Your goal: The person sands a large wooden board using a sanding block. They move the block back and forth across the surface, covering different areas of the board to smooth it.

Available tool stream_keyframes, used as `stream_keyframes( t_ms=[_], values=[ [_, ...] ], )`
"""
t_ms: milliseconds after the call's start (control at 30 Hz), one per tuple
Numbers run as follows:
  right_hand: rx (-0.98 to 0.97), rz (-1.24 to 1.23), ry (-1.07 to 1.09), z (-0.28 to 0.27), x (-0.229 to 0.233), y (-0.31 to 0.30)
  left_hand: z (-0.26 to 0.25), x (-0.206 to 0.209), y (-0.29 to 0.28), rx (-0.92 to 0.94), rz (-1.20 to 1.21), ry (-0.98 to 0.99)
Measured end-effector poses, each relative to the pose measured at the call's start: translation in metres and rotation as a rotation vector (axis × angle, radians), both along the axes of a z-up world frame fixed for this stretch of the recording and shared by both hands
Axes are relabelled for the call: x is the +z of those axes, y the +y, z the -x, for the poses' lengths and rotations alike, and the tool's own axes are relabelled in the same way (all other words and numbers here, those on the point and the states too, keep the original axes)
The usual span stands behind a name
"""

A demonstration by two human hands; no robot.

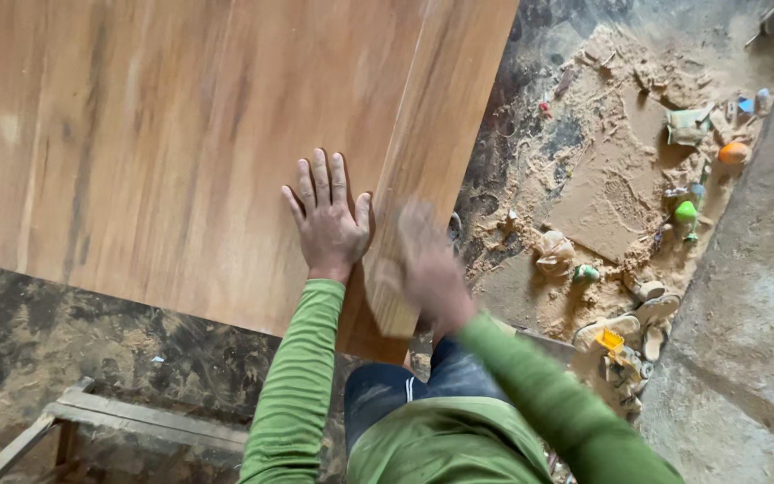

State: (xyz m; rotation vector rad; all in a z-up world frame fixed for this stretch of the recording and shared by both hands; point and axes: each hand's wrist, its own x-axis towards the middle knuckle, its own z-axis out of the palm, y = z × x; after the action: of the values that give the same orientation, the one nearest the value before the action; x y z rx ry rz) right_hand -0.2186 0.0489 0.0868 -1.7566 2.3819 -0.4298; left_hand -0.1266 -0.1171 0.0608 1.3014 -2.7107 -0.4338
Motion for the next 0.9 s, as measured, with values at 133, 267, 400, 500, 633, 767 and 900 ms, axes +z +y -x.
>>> stream_keyframes(
  t_ms=[133,267,400,500,633,767,900],
  values=[
    [-0.198,0.061,0.090,0.093,-0.018,-0.063,0.001,-0.002,0.001,0.000,0.002,0.004],
    [-0.132,0.079,0.091,0.031,0.000,-0.036,0.001,-0.001,0.002,0.009,0.004,0.003],
    [0.322,-0.007,-0.258,-0.058,0.039,0.041,-0.005,-0.005,0.000,-0.024,-0.004,0.032],
    [0.323,-0.157,0.559,-0.007,0.004,0.008,-0.012,-0.009,-0.002,-0.031,-0.067,0.090],
    [-0.008,0.109,-0.076,0.116,-0.015,-0.077,-0.024,-0.010,0.011,-0.036,-0.088,0.126],
    [-0.060,0.170,-0.163,0.047,-0.013,-0.053,-0.059,0.005,0.060,0.048,-0.210,0.190],
    [0.392,-0.203,-0.090,-0.049,0.009,0.032,-0.084,0.007,0.064,0.027,-0.357,0.516]
  ],
)
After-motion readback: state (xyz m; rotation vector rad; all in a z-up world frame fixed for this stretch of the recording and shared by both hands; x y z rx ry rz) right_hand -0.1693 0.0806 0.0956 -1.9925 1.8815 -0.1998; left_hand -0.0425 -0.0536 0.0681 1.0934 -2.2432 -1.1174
